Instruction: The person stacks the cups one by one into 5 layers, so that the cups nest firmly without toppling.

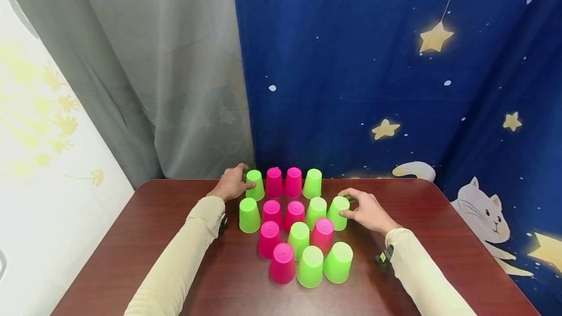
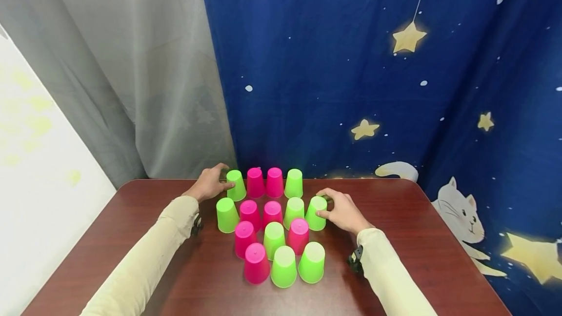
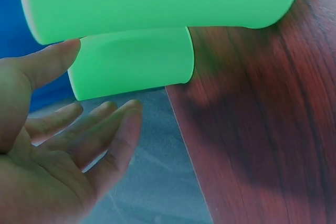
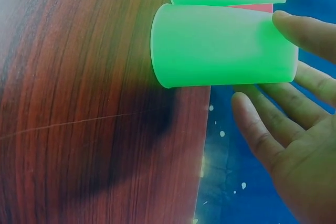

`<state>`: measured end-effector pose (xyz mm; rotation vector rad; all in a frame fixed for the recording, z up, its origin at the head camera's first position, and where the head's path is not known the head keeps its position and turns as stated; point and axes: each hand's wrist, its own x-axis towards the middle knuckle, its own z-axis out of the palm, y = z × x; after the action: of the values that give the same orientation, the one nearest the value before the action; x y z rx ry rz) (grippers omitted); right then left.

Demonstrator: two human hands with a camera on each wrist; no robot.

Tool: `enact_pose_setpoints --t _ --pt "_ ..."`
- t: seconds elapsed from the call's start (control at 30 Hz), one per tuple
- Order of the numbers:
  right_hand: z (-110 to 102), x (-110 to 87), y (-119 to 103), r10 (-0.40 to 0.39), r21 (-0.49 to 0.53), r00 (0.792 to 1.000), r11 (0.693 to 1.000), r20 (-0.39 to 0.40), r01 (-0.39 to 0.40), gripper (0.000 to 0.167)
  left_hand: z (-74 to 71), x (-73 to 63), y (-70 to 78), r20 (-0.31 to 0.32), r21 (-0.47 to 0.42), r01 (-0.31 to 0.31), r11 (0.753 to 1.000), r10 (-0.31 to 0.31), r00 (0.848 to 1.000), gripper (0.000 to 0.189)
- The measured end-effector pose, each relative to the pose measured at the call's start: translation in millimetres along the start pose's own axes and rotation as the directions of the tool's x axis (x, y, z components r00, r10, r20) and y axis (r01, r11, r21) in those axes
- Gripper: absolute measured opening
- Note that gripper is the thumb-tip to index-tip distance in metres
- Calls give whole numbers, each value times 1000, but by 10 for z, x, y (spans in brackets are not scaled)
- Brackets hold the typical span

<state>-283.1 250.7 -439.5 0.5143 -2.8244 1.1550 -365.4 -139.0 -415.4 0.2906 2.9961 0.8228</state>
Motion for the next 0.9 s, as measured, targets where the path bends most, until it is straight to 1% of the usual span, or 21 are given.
enact_pose_setpoints --t 0.13,0.2,0.3,0.37,0.47,0.6,0.73,0.9 --pt "-9 27 6 3 6 1000 1000 5 -3 42 -54 -95 -36 -6 -19 -8 1000 8 1000 62" --pt "-21 41 14 -3 0 1000 1000 6 3 42 -84 -161 -47 -13 -29 -25 999 24 1000 59" --pt "-41 70 30 -6 -10 1000 1000 3 6 42 -123 -282 -41 -26 -55 -67 996 66 997 50" --pt "-56 91 29 0 -21 1000 1000 -3 0 42 -123 -369 -30 -38 -71 -102 992 100 994 45" --pt "-71 146 30 3 -39 1000 999 -16 -4 42 -94 -496 -28 -45 -93 -160 983 156 987 41" --pt "-78 250 56 10 -70 999 997 -49 -14 41 -32 -641 -52 -25 -99 -207 973 205 978 47" --pt "-70 355 119 35 -75 996 996 -80 -41 40 26 -750 -88 -11 -107 -223 969 223 975 53" --pt "-40 472 175 87 -67 990 993 -113 -95 41 91 -834 -129 -18 -146 -212 966 212 977 53"
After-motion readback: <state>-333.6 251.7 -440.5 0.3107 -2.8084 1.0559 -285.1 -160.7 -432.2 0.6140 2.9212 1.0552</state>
